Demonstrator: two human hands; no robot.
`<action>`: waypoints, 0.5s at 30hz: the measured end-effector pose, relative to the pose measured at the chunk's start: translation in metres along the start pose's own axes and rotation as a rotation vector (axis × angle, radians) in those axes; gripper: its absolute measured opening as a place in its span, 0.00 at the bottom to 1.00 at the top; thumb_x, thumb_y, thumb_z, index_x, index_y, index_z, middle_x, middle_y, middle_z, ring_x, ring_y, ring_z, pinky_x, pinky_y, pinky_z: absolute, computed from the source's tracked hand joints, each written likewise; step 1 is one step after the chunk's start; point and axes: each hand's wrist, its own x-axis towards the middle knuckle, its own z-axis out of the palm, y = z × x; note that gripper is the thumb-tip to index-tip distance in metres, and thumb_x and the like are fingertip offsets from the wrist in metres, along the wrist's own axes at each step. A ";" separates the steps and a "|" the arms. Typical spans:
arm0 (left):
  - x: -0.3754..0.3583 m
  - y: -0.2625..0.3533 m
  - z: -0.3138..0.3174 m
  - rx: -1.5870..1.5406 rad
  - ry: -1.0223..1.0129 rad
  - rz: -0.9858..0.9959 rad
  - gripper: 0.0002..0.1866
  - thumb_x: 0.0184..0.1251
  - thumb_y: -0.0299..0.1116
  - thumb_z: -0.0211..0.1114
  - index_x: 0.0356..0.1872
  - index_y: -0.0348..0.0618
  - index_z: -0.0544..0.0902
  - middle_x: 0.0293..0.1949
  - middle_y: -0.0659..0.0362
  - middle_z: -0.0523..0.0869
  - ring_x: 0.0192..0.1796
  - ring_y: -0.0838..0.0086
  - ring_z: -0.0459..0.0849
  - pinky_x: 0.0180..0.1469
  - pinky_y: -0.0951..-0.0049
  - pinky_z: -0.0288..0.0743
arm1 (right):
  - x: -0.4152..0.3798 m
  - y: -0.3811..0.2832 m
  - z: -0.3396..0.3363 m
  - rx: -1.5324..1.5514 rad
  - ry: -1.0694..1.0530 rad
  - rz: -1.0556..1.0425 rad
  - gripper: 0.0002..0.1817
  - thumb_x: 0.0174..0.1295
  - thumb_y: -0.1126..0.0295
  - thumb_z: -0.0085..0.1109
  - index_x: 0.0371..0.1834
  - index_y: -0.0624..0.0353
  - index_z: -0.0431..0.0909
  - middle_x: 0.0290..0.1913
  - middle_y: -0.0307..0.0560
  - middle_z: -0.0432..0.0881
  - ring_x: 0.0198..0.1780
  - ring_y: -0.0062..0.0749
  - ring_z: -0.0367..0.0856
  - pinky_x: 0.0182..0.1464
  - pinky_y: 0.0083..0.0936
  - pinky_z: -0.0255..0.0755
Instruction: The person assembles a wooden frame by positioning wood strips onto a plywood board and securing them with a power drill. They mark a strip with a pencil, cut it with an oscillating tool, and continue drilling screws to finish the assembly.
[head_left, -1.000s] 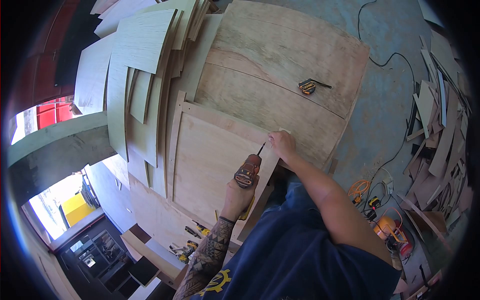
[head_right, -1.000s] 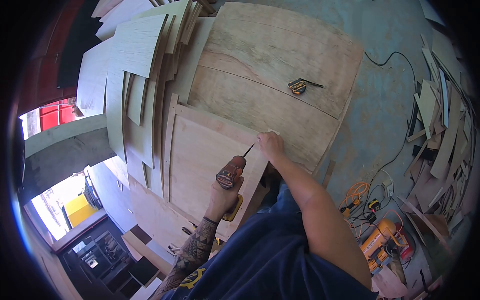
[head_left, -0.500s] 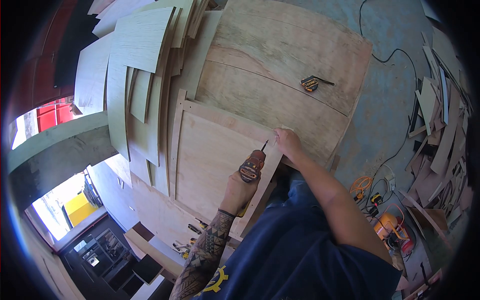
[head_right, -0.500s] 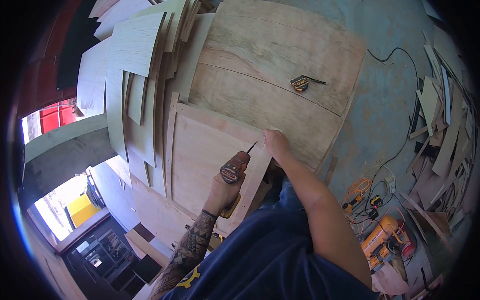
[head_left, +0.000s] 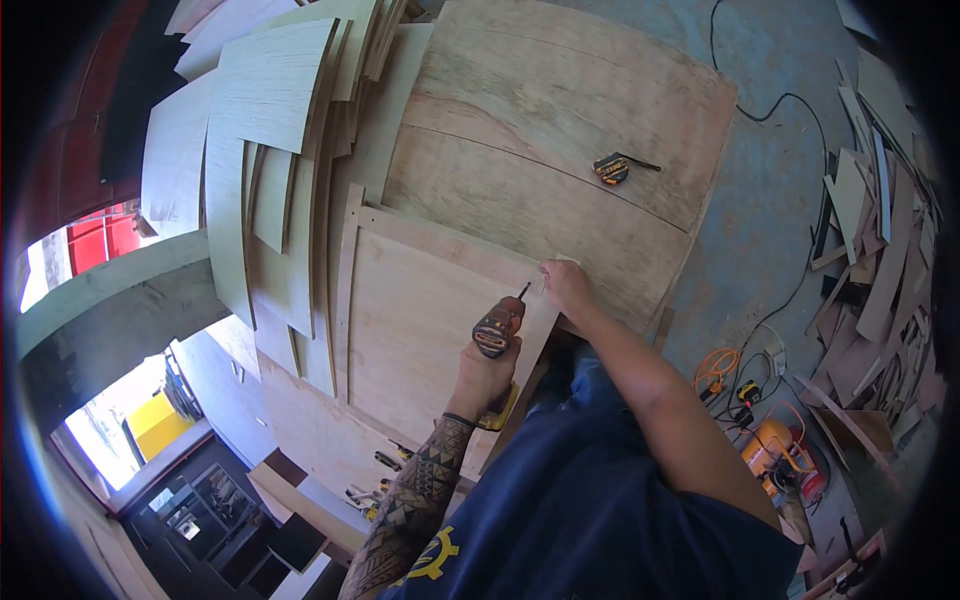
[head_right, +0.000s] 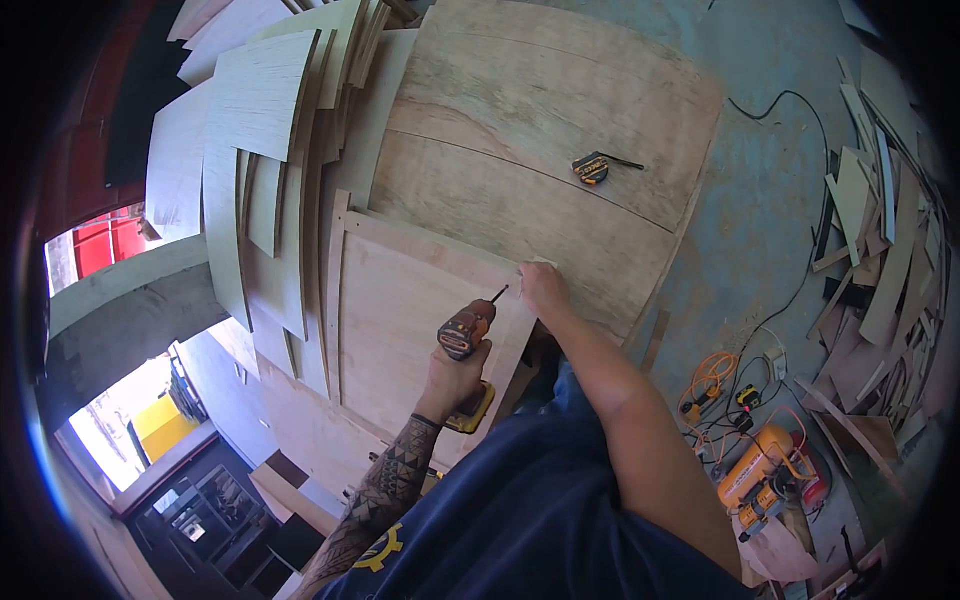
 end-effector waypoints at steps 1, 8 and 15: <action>0.002 -0.005 0.003 -0.044 0.021 0.058 0.24 0.74 0.48 0.71 0.57 0.38 0.88 0.47 0.39 0.93 0.55 0.45 0.92 0.56 0.53 0.85 | 0.000 0.000 -0.001 -0.001 -0.002 0.002 0.12 0.69 0.69 0.66 0.52 0.57 0.90 0.47 0.61 0.91 0.53 0.60 0.90 0.57 0.52 0.83; -0.015 -0.038 0.008 -0.100 -0.081 0.041 0.22 0.74 0.43 0.72 0.58 0.36 0.85 0.42 0.49 0.91 0.39 0.70 0.94 0.42 0.64 0.87 | 0.004 0.008 -0.006 0.062 0.016 -0.092 0.13 0.68 0.70 0.65 0.54 0.53 0.88 0.44 0.55 0.92 0.48 0.52 0.92 0.53 0.47 0.85; -0.058 -0.112 0.020 -0.716 0.258 0.002 0.14 0.77 0.33 0.72 0.56 0.38 0.85 0.32 0.67 0.82 0.28 0.83 0.81 0.33 0.78 0.80 | 0.008 0.003 -0.001 1.192 -0.320 0.303 0.14 0.72 0.78 0.60 0.60 0.60 0.82 0.45 0.49 0.89 0.47 0.36 0.91 0.51 0.37 0.88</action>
